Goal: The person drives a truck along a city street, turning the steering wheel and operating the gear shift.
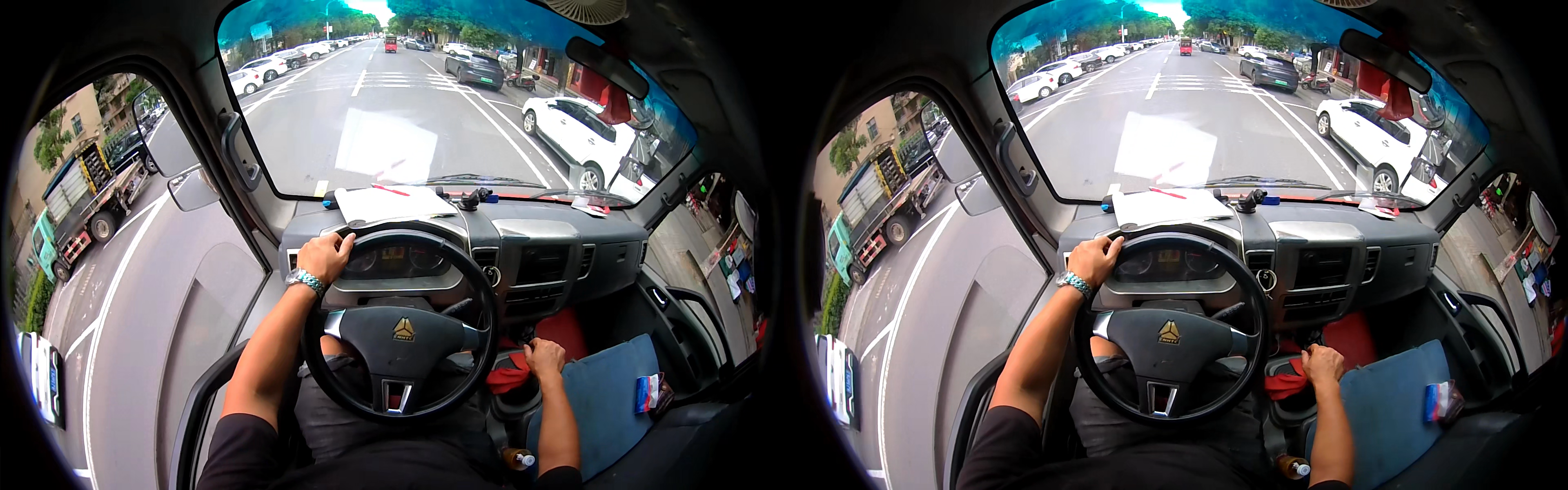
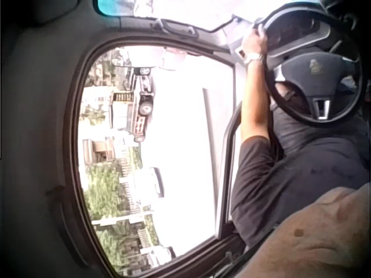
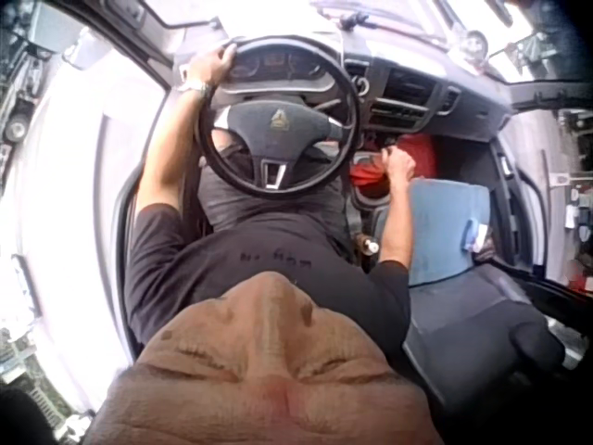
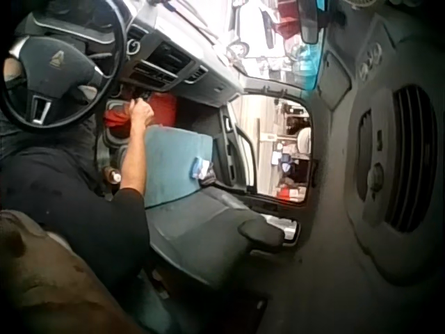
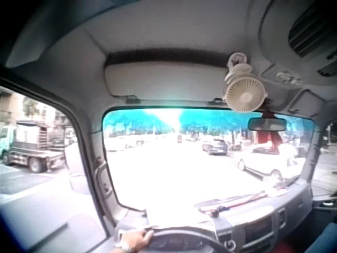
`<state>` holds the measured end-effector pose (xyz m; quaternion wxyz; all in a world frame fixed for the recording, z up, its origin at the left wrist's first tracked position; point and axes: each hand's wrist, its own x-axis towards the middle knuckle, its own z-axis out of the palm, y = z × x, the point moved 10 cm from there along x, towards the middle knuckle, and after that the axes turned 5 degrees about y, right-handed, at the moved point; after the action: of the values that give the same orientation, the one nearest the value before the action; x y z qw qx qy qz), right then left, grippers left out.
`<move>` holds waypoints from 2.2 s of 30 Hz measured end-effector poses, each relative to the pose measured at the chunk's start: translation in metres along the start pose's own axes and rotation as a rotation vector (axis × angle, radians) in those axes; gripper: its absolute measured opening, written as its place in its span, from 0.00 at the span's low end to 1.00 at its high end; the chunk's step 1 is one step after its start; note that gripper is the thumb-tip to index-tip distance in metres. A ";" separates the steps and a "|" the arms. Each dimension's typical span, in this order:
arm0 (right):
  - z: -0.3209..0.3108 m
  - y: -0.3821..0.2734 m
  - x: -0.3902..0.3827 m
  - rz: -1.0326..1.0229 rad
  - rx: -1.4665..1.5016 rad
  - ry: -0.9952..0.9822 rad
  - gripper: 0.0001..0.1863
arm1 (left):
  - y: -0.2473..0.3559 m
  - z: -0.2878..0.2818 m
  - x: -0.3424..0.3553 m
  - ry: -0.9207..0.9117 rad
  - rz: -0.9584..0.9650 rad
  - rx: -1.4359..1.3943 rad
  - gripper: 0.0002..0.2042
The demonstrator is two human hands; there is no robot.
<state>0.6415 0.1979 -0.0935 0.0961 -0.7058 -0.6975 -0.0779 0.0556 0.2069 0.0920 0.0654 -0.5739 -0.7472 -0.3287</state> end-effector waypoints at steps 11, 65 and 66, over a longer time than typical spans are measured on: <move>0.004 0.001 0.001 0.001 -0.025 -0.025 0.17 | 0.006 0.003 0.007 0.023 0.034 0.018 0.27; 0.008 0.002 0.008 -0.053 -0.040 0.048 0.17 | 0.010 0.005 0.014 0.045 0.038 -0.016 0.19; 0.010 0.004 0.005 -0.039 -0.043 0.035 0.17 | 0.011 0.005 0.013 0.038 0.044 -0.032 0.19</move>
<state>0.6456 0.2051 -0.1023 0.0915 -0.6926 -0.7074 -0.1073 0.0625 0.2215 0.0981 0.0776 -0.5850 -0.7276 -0.3497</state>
